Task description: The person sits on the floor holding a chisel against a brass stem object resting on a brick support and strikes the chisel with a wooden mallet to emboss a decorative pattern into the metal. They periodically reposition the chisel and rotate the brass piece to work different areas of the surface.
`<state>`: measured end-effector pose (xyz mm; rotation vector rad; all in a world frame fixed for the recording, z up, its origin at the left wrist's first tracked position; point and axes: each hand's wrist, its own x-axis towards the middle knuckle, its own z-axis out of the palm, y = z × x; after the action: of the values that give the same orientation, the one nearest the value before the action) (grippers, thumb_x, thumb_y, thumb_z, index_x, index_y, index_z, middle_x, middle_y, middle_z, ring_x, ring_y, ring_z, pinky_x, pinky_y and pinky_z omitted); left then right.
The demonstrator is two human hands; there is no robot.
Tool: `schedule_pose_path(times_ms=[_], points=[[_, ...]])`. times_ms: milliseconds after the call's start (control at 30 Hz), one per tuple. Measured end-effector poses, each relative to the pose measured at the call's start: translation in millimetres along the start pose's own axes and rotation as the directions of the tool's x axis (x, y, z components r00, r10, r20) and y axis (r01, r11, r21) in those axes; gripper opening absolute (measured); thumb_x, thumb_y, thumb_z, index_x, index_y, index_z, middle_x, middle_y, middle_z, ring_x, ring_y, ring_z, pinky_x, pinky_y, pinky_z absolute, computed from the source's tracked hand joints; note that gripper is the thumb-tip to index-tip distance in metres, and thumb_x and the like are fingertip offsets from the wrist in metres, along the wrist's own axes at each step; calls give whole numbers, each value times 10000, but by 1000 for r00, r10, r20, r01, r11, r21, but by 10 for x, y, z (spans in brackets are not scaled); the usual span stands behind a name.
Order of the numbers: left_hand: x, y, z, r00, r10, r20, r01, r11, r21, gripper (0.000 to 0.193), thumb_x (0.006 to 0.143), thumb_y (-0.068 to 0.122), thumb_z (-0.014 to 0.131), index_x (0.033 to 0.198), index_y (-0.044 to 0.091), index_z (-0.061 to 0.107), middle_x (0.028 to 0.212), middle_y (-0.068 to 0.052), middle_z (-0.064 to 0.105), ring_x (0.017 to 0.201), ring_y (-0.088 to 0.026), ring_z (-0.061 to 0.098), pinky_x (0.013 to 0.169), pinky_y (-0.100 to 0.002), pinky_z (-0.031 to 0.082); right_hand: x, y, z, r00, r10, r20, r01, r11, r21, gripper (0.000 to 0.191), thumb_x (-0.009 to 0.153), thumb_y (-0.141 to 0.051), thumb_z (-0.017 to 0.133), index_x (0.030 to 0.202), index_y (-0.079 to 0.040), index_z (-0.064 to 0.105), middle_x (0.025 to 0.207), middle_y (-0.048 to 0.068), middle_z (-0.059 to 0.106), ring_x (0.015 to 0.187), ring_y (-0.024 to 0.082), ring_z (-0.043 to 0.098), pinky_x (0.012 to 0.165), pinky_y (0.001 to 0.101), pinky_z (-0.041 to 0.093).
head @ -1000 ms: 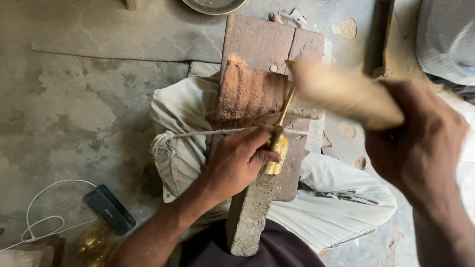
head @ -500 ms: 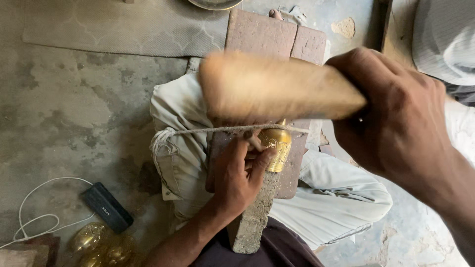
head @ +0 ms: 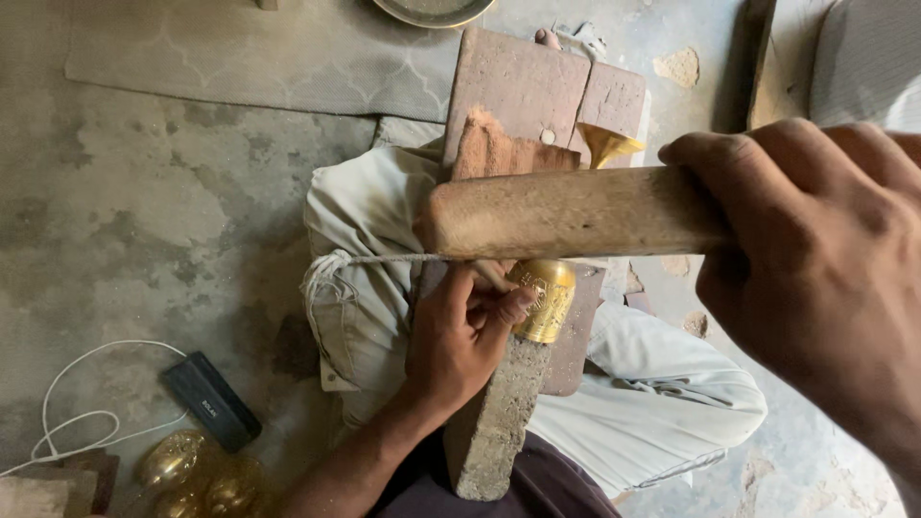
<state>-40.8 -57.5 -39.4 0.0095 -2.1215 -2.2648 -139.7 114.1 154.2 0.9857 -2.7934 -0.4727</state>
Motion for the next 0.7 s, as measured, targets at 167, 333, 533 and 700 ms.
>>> schedule_pose_path(times_ms=[167,333,533,700], points=[[-38,-97,69,999,-30,-37,21,976,-215,243,1029,183,693,1029,20,512,896,-28,650,798,-82,710,657,-224,582,164,-60,52,996,60,66,-65,994,86,473,780,-88,756,1250,-122,718,941,65,739,806,226,716,759,390,557],[-60,-129,77,998,19,-54,-18,1000,23,242,992,199,722,959,21,562,765,-23,659,646,-81,658,538,-226,528,180,-76,119,1000,-16,14,14,990,141,320,841,-78,742,1156,-111,699,932,74,734,788,238,700,727,417,541],[66,-80,51,992,96,77,-100,993,57,275,1005,282,711,1024,38,587,846,-40,705,758,-96,733,601,-245,594,75,150,288,994,49,94,-60,991,116,281,861,-68,695,1126,-158,710,957,43,749,825,204,707,754,392,557],[191,0,14,959,173,225,-224,949,223,359,967,234,730,1258,68,601,899,-40,723,772,-122,736,636,-270,601,-206,289,488,983,63,173,-67,998,18,349,813,-59,729,1133,-198,733,969,24,771,899,219,749,859,429,554]])
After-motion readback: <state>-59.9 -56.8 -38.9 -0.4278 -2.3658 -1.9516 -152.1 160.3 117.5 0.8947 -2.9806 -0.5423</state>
